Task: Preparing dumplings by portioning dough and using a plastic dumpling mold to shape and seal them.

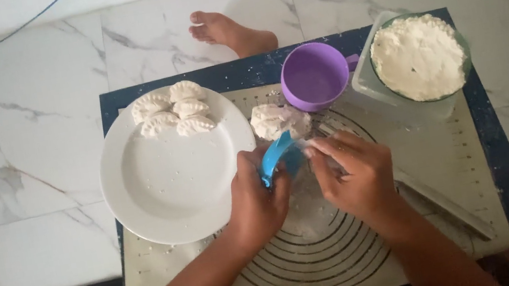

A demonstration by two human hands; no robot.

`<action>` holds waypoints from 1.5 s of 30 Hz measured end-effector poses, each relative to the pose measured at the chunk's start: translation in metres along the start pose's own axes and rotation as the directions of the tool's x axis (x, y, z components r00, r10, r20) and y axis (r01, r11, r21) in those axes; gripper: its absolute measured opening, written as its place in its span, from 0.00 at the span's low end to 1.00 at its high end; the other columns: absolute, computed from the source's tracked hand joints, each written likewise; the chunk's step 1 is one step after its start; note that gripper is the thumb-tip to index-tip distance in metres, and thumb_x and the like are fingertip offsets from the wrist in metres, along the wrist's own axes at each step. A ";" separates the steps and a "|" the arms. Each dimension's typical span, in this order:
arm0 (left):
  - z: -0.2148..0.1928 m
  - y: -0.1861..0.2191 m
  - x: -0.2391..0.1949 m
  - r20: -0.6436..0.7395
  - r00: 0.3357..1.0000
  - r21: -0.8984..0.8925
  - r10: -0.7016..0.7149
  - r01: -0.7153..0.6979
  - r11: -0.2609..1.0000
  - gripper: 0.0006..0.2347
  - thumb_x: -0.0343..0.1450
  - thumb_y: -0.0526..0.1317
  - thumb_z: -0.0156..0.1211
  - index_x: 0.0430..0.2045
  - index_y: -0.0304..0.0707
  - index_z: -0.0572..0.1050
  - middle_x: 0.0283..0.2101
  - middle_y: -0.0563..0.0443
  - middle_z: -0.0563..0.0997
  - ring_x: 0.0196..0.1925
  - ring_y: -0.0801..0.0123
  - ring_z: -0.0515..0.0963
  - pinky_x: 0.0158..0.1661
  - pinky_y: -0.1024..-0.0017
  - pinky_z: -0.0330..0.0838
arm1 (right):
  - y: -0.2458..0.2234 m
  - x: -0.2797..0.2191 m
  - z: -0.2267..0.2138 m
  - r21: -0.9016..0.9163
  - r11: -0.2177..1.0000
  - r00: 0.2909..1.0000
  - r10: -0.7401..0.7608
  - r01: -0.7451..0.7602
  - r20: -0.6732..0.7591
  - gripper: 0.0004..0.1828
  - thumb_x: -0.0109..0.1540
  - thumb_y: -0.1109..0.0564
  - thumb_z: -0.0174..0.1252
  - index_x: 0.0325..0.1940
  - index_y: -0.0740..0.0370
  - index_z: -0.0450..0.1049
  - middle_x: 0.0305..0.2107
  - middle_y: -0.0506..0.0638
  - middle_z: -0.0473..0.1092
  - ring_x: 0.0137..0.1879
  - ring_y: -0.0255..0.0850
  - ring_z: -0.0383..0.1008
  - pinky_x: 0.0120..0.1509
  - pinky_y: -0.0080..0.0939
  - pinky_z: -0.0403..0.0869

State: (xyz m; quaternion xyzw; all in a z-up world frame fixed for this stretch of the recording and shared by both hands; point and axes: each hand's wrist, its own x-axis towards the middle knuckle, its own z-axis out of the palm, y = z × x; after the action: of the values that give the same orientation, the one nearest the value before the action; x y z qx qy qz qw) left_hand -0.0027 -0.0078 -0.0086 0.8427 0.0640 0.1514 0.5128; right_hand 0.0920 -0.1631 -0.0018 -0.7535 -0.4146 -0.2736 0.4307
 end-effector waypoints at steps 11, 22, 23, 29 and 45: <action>0.004 0.000 -0.001 0.013 1.000 -0.002 -0.010 0.010 1.000 0.11 0.70 0.28 0.58 0.42 0.29 0.63 0.39 0.33 0.80 0.34 0.45 0.87 0.28 0.58 0.81 | -0.005 -0.003 0.001 0.056 0.996 0.997 0.072 -0.071 -0.024 0.02 0.58 0.70 0.64 0.34 0.70 0.80 0.19 0.52 0.71 0.20 0.41 0.75 0.20 0.30 0.72; 0.005 -0.013 0.001 -0.035 0.998 -0.059 0.052 -0.054 0.997 0.09 0.72 0.28 0.55 0.42 0.28 0.63 0.39 0.34 0.79 0.32 0.49 0.87 0.26 0.62 0.80 | -0.007 0.002 -0.001 0.074 0.996 0.998 0.055 -0.057 0.032 0.05 0.57 0.69 0.62 0.35 0.65 0.81 0.18 0.49 0.70 0.20 0.40 0.76 0.19 0.31 0.73; 0.005 -0.014 0.000 -0.028 0.999 -0.073 0.025 -0.027 0.997 0.08 0.72 0.28 0.54 0.41 0.30 0.63 0.36 0.37 0.79 0.30 0.54 0.85 0.25 0.65 0.77 | -0.008 0.005 -0.006 0.048 0.999 1.000 -0.002 0.001 0.028 0.04 0.57 0.70 0.63 0.33 0.68 0.80 0.19 0.51 0.70 0.21 0.40 0.75 0.20 0.30 0.73; 0.010 -0.025 -0.003 -0.017 1.000 -0.105 -0.024 0.022 0.994 0.07 0.73 0.29 0.53 0.41 0.33 0.64 0.31 0.40 0.78 0.25 0.61 0.83 0.23 0.69 0.74 | -0.003 0.001 -0.003 -0.002 0.999 0.999 -0.042 0.042 0.011 0.02 0.58 0.69 0.64 0.34 0.69 0.80 0.20 0.51 0.70 0.22 0.39 0.75 0.22 0.29 0.73; 0.002 -0.011 0.001 0.013 1.000 -0.114 -0.020 0.021 0.993 0.05 0.74 0.30 0.52 0.39 0.32 0.63 0.27 0.44 0.75 0.23 0.65 0.81 0.23 0.70 0.73 | -0.001 0.009 -0.016 -0.141 0.937 0.946 -0.307 0.320 0.104 0.04 0.57 0.68 0.67 0.28 0.65 0.81 0.22 0.55 0.72 0.22 0.36 0.73 0.21 0.25 0.68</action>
State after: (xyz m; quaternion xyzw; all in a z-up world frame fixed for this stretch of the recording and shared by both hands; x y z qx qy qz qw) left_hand -0.0004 -0.0040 -0.0193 0.8121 0.0607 0.1445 0.5621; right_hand 0.0947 -0.1735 0.0131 -0.7196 -0.5238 -0.3397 0.3041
